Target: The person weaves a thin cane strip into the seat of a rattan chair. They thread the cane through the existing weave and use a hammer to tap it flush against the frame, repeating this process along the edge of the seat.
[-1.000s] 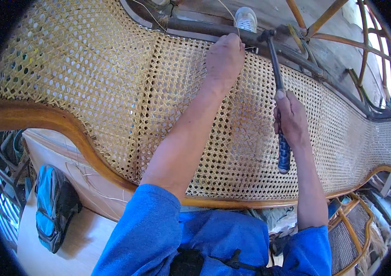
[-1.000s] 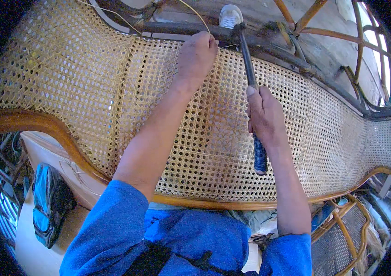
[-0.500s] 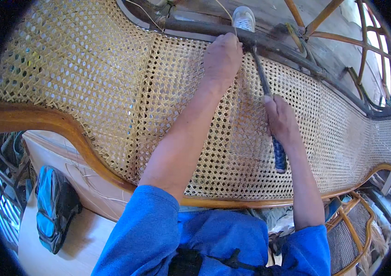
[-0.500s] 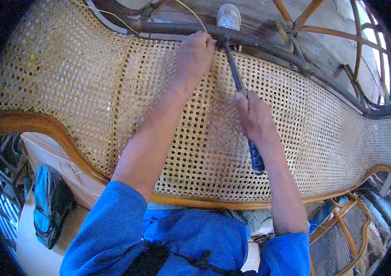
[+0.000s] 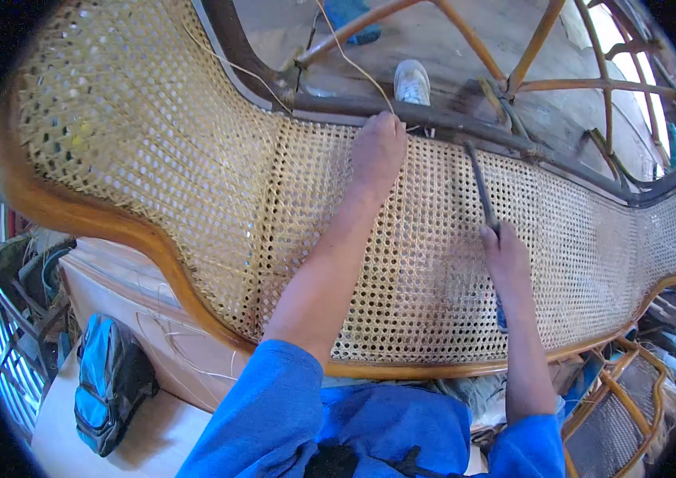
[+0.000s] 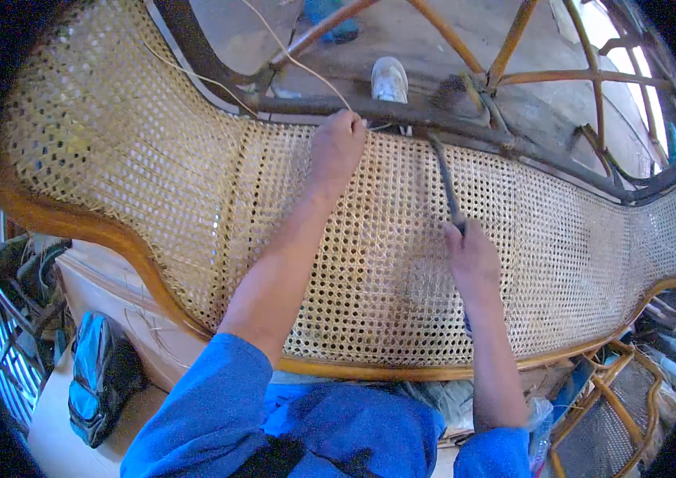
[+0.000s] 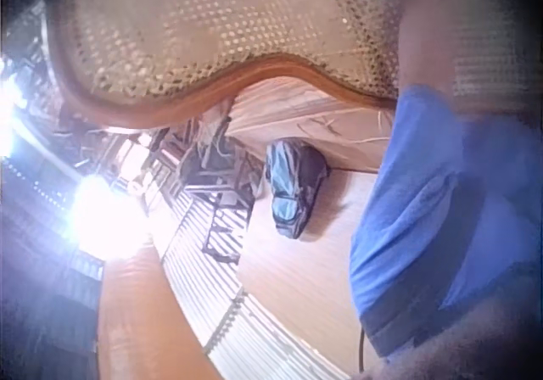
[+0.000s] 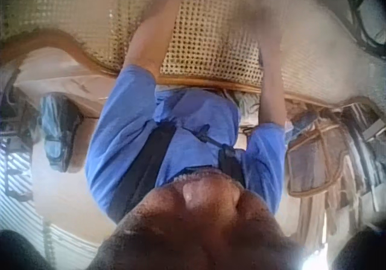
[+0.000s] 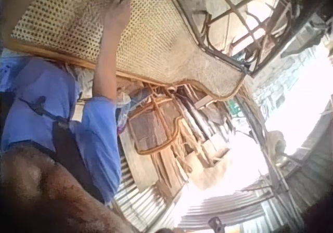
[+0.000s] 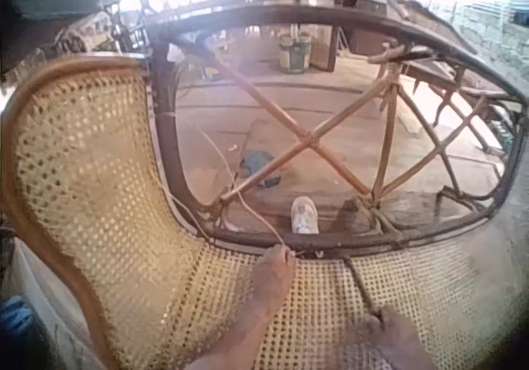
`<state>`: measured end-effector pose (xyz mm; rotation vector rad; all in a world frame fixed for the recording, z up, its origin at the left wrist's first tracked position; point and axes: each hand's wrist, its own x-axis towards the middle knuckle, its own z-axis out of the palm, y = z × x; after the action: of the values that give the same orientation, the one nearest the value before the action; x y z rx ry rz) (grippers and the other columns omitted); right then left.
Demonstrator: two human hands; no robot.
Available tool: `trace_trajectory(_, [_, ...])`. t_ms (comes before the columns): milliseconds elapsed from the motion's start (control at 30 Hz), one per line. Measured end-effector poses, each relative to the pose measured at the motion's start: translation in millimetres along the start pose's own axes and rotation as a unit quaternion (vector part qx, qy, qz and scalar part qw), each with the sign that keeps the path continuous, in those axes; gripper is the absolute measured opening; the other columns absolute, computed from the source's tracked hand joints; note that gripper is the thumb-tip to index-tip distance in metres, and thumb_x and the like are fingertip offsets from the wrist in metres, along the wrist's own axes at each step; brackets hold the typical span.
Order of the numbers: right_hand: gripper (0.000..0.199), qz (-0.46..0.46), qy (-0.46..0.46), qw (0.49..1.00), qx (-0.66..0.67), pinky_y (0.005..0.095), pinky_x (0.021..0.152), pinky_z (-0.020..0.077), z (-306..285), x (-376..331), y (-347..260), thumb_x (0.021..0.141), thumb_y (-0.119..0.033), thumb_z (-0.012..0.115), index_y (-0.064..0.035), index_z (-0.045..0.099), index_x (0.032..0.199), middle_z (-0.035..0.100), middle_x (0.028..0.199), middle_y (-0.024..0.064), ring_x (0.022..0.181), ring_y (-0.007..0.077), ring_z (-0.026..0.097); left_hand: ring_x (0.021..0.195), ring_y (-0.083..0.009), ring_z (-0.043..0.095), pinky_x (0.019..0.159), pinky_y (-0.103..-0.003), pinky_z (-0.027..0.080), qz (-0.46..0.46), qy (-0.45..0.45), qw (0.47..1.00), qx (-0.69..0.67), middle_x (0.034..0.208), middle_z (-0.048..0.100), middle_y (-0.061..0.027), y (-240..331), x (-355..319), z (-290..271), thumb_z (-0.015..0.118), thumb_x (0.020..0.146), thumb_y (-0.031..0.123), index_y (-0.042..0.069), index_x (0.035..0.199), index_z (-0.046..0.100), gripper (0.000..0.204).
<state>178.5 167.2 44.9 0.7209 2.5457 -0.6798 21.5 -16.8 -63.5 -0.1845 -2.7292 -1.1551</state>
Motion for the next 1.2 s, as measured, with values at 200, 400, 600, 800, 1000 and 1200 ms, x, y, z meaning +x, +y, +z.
trace_trajectory(200, [0.031, -0.005, 0.153, 0.979, -0.136, 0.0460, 0.074, 0.0490, -14.3, -16.3, 60.2, 0.088, -0.028, 0.056, -0.0045, 0.053, 0.108, 0.057, 0.101, 0.0177, 0.088, 0.0367, 0.060, 0.065, -0.0192, 0.057, 0.059, -0.037, 0.043, -0.213, -0.037, 0.957, -0.196, 0.067, 0.057, -0.0070, 19.0, -21.8, -35.3, 0.055, 0.088, 0.025, 0.001, 0.076, 0.056, 0.027])
trace_trajectory(400, [0.028, -0.020, 0.208, 0.972, -0.105, 0.0441, 0.079, 0.0476, -20.9, 8.5, 86.3, 0.086, -0.020, 0.058, -0.0030, 0.053, 0.107, 0.056, 0.098, 0.0170, 0.098, 0.0341, 0.055, 0.073, -0.0144, 0.057, 0.060, -0.028, 0.047, -0.377, -0.224, 0.664, -0.605, 0.084, 0.055, -0.0044, 76.6, -102.9, -47.3, 0.044, 0.087, 0.007, 0.007, 0.101, 0.052, 0.016])
trace_trajectory(600, [0.022, -0.153, 0.152, 0.959, 0.186, 0.0399, 0.079, 0.0471, -1.6, -62.8, 26.3, 0.083, -0.014, 0.060, -0.0018, 0.059, 0.102, 0.060, 0.091, 0.0165, 0.085, 0.0314, 0.059, 0.088, -0.0213, 0.060, 0.077, -0.035, 0.051, -0.392, -0.214, 0.575, -0.685, 0.098, 0.059, -0.0057, 87.3, -157.6, -38.7, 0.044, 0.079, -0.003, 0.007, 0.112, 0.050, 0.035])
trace_trajectory(800, [0.023, -0.168, 0.181, 0.925, 0.289, 0.0432, 0.075, 0.0467, 45.9, -95.2, 27.8, 0.079, -0.007, 0.059, -0.0069, 0.054, 0.102, 0.059, 0.090, 0.0175, 0.085, 0.0362, 0.058, 0.097, -0.0225, 0.057, 0.090, -0.034, 0.047, -0.362, -0.235, 0.552, -0.713, 0.110, 0.057, -0.0108, 134.1, -172.1, -42.1, 0.041, 0.079, -0.006, 0.004, 0.117, 0.045, 0.040])
trace_trajectory(1000, [0.022, -0.156, 0.205, 0.917, 0.305, 0.0400, 0.072, 0.0495, 63.3, -108.1, 28.0, 0.079, -0.003, 0.059, -0.0053, 0.058, 0.100, 0.062, 0.085, 0.0179, 0.080, 0.0379, 0.061, 0.095, -0.0177, 0.055, 0.088, -0.030, 0.045, -0.359, -0.245, 0.613, -0.659, 0.110, 0.058, -0.0086, 127.7, -192.3, -40.7, 0.043, 0.083, 0.002, 0.005, 0.117, 0.047, 0.035])
trace_trajectory(1200, [0.015, -0.092, 0.106, 0.852, 0.504, 0.0308, 0.068, 0.0488, 82.6, -98.5, 43.7, 0.086, -0.008, 0.059, -0.0009, 0.059, 0.099, 0.064, 0.082, 0.0106, 0.075, 0.0169, 0.061, 0.074, -0.0089, 0.051, 0.064, -0.022, 0.044, -0.300, -0.274, 0.695, -0.593, 0.094, 0.057, -0.0005, 145.1, -200.8, -45.9, 0.047, 0.093, 0.026, 0.007, 0.112, 0.055, 0.028])
